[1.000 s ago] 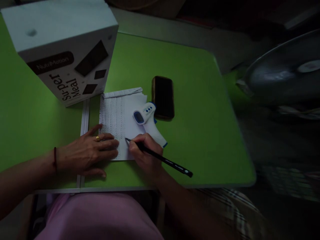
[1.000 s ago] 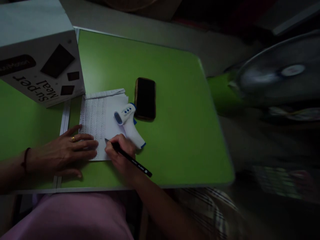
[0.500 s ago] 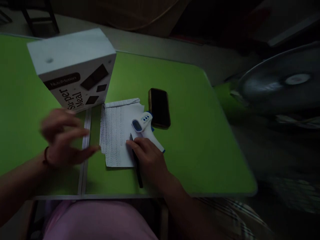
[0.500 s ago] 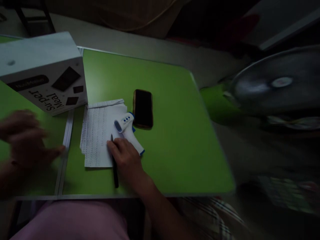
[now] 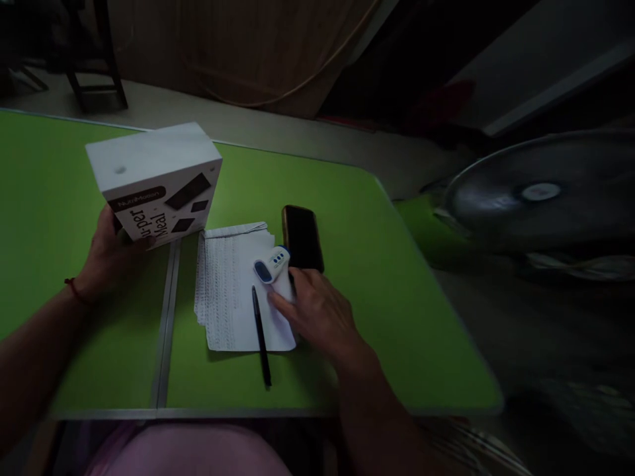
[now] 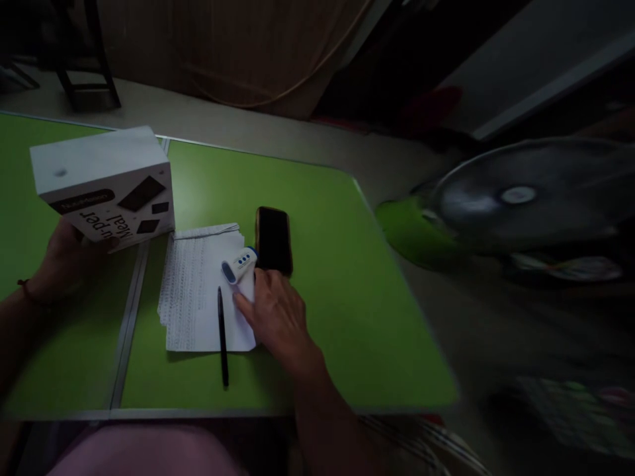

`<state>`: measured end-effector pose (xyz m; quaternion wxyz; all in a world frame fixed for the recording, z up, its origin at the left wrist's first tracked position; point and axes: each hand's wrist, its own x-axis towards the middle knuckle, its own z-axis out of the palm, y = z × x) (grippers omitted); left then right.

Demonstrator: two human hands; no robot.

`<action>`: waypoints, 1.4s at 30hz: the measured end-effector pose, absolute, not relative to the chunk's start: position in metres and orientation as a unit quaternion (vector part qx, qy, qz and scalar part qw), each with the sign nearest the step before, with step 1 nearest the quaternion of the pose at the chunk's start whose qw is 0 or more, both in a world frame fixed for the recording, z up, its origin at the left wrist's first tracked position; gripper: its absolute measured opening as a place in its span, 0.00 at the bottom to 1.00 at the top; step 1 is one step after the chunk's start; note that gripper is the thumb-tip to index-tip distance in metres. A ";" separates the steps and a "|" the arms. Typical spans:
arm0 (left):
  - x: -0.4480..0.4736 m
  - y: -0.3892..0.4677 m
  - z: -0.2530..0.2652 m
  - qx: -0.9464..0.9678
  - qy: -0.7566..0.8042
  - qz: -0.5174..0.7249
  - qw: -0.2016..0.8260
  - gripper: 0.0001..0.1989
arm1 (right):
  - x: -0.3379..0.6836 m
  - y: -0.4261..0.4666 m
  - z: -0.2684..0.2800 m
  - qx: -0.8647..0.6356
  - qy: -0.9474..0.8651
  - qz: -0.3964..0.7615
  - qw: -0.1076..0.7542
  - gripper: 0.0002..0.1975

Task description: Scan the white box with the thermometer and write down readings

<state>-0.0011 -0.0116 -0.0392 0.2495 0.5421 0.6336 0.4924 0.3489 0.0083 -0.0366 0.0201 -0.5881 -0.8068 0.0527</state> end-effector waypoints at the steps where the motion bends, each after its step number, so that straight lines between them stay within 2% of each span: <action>1: -0.001 -0.013 -0.037 0.529 0.644 0.498 0.239 0.27 | 0.348 0.010 -0.038 -0.600 -0.796 0.073 0.002 0.20; 3: 0.002 -0.018 -0.031 0.515 0.645 0.518 0.222 0.28 | 0.346 0.011 -0.042 -0.615 -0.784 0.089 0.001 0.21; 6: 0.014 -0.028 -0.021 0.527 0.622 0.529 0.235 0.23 | 0.348 0.013 -0.053 -0.615 -0.782 0.084 0.054 0.22; 9: 0.029 -0.038 -0.013 0.537 0.581 0.520 0.321 0.21 | 0.351 0.016 -0.061 -0.607 -0.777 0.107 0.126 0.22; 12: 0.043 -0.046 -0.011 0.527 0.574 0.475 0.408 0.23 | 0.353 0.017 -0.055 -0.625 -0.733 0.163 0.213 0.23; 15: 0.051 -0.049 -0.013 0.521 0.566 0.428 0.475 0.27 | 0.350 0.011 -0.034 -0.649 -0.646 0.252 0.312 0.25; 18: 0.053 -0.048 -0.015 0.512 0.550 0.416 0.513 0.27 | 0.340 -0.003 -0.006 -0.586 -0.577 0.397 0.407 0.19; 20: 0.052 -0.047 -0.016 0.518 0.551 0.417 0.504 0.26 | 0.330 -0.011 0.010 -0.519 -0.538 0.500 0.438 0.17; 22: 0.051 -0.046 -0.017 0.534 0.554 0.414 0.486 0.25 | 0.319 -0.015 0.020 -0.456 -0.514 0.580 0.438 0.19; 25: 0.051 -0.046 -0.018 0.554 0.551 0.413 0.469 0.25 | 0.302 -0.012 0.025 -0.416 -0.526 0.628 0.395 0.20; 29: 0.051 -0.047 -0.020 0.554 0.555 0.412 0.464 0.24 | 0.289 -0.004 0.016 -0.405 -0.548 0.636 0.362 0.19; 42: 0.051 -0.046 -0.022 0.546 0.562 0.412 0.465 0.29 | 0.280 -0.010 -0.002 -0.439 -0.504 0.631 0.393 0.20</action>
